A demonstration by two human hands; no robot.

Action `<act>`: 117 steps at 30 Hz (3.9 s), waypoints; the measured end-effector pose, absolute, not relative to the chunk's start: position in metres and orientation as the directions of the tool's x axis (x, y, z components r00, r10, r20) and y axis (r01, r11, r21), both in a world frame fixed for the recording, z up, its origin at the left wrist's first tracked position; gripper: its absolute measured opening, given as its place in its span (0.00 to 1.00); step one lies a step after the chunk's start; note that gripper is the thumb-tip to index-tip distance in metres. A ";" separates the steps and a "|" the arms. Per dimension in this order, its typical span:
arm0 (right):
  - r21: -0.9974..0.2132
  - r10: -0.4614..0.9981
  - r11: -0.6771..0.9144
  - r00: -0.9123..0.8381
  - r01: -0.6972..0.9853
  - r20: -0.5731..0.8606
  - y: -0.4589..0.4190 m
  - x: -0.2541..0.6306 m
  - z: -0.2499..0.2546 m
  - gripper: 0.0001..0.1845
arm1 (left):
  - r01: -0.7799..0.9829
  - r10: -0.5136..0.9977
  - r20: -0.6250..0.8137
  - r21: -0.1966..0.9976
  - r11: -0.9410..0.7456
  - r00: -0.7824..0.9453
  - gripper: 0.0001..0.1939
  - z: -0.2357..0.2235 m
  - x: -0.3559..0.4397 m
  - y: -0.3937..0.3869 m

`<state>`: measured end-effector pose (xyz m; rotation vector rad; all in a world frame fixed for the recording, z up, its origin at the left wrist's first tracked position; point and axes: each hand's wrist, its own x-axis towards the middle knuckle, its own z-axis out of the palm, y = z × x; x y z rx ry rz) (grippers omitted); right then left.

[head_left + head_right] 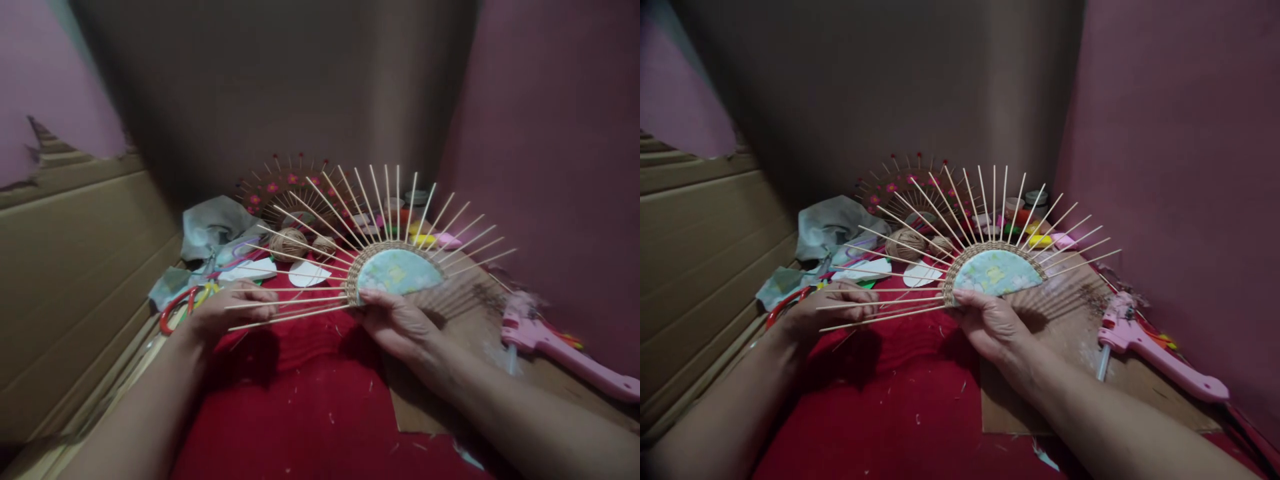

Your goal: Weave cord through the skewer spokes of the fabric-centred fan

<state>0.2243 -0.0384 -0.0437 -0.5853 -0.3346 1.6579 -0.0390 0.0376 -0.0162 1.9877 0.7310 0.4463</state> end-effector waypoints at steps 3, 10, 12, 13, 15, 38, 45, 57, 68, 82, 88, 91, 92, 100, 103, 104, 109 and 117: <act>-0.520 0.983 -0.160 -0.085 -0.839 -0.165 -0.035 0.224 -0.046 0.11 | 0.342 0.682 -0.078 0.903 -0.262 0.727 0.17 -0.016 -0.047 0.039; -0.514 0.987 -0.117 -0.041 -0.850 -0.157 -0.026 0.218 -0.046 0.12 | 0.355 0.774 -0.172 0.932 -0.072 0.610 0.05 -0.017 -0.072 0.042; -0.521 0.988 -0.101 -0.026 -0.848 -0.150 -0.024 0.216 -0.045 0.12 | 0.356 0.822 -0.186 0.934 -0.022 0.538 0.05 -0.019 -0.078 0.043; -0.526 0.989 -0.095 -0.021 -0.845 -0.145 -0.022 0.215 -0.044 0.12 | 0.359 0.839 -0.193 0.933 -0.003 0.509 0.05 -0.020 -0.079 0.044; -0.540 0.990 -0.087 -0.013 -0.837 -0.140 -0.019 0.213 -0.041 0.11 | 0.370 0.861 -0.215 0.928 0.033 0.461 0.06 -0.022 -0.080 0.044; -0.420 0.955 -0.274 -0.297 -0.865 -0.010 -0.038 0.181 0.005 0.08 | 0.499 0.845 0.018 0.799 -0.334 0.535 0.02 -0.050 0.009 0.021; -0.570 0.976 -0.145 -0.212 -0.809 0.052 -0.015 0.188 -0.020 0.05 | 0.416 0.892 0.014 0.881 -0.224 0.451 0.17 -0.016 0.018 -0.001; -0.617 0.986 -0.075 -0.150 -0.783 0.072 -0.002 0.193 -0.035 0.06 | -0.284 0.898 -0.080 0.933 0.220 0.433 0.11 -0.030 0.039 -0.005; -0.564 0.969 -0.169 -0.240 -0.808 0.055 -0.009 0.186 -0.045 0.06 | -0.244 0.879 -0.059 0.950 0.195 0.473 0.10 -0.043 0.057 -0.018; -0.559 0.975 -0.155 -0.217 -0.815 0.045 -0.004 0.193 -0.046 0.05 | -0.109 0.901 -0.104 0.980 0.164 0.420 0.17 -0.043 0.047 -0.013; -0.566 0.984 -0.128 -0.174 -0.814 0.028 -0.004 0.193 -0.047 0.06 | -0.310 0.875 -0.193 0.883 0.352 0.444 0.16 -0.033 0.051 -0.015; -0.579 0.980 -0.156 -0.197 -0.800 0.008 -0.007 0.192 -0.047 0.04 | -0.375 0.900 -0.147 0.872 0.314 0.411 0.08 -0.038 0.058 -0.017; -0.582 0.979 -0.164 -0.204 -0.797 0.004 -0.008 0.191 -0.048 0.04 | -0.380 0.909 -0.132 0.877 0.292 0.394 0.06 -0.040 0.059 -0.017; -0.567 0.976 -0.180 -0.216 -0.804 -0.003 -0.012 0.189 -0.052 0.05 | -0.343 0.910 -0.081 0.910 0.234 0.406 0.07 -0.049 0.059 -0.017; -0.563 0.969 -0.209 -0.245 -0.799 -0.011 -0.012 0.190 -0.052 0.04 | -0.334 0.909 -0.087 0.912 0.237 0.408 0.10 -0.048 0.060 -0.020; -0.563 0.967 -0.216 -0.253 -0.798 -0.012 -0.012 0.190 -0.053 0.03 | -0.332 0.911 -0.089 0.913 0.236 0.403 0.11 -0.047 0.061 -0.021; -0.561 0.963 -0.225 -0.270 -0.796 -0.004 -0.012 0.190 -0.055 0.03 | -0.307 0.922 -0.092 0.927 0.217 0.376 0.12 -0.049 0.062 -0.021; -0.574 0.944 -0.251 -0.329 -0.779 0.033 -0.011 0.191 -0.058 0.02 | -0.325 0.915 -0.103 0.914 0.241 0.391 0.08 -0.051 0.062 -0.019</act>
